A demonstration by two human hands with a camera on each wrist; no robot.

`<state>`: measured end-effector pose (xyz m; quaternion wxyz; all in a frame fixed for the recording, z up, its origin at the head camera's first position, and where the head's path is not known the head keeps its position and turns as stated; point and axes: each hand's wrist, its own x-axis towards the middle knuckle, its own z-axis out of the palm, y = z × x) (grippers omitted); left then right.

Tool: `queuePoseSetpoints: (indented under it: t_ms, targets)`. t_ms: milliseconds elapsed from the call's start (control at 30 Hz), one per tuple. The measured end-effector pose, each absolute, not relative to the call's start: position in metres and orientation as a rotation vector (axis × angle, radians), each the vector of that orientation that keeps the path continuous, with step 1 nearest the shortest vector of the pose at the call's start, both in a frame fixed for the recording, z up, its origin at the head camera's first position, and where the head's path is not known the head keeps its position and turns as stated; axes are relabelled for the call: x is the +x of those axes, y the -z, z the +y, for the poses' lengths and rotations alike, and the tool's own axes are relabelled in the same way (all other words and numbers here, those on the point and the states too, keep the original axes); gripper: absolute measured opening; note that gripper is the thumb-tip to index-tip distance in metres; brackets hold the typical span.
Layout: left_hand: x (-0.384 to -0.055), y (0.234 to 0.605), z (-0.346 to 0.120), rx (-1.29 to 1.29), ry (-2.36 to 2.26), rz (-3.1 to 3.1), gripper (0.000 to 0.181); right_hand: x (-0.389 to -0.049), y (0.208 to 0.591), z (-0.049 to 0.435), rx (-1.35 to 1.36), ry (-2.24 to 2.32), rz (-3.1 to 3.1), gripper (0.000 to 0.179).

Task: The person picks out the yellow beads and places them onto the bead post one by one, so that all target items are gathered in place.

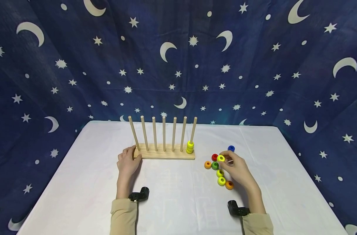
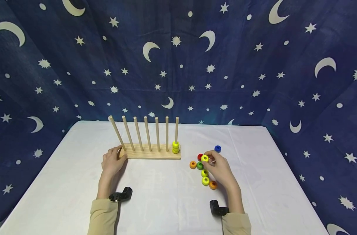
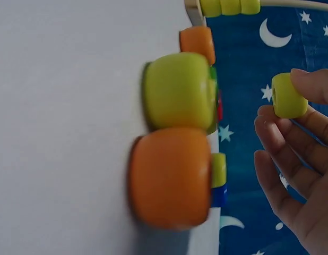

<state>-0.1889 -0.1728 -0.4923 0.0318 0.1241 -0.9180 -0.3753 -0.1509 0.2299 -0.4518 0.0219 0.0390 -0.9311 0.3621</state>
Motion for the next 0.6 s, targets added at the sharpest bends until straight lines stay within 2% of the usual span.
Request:
queuePoseSetpoints:
  t_ms: [600]
  targets:
    - [-0.189, 0.492, -0.173, 0.391, 1.166, -2.815, 0.057, -0.171, 0.416, 0.207, 0.215, -1.104, -2.882, 0.032]
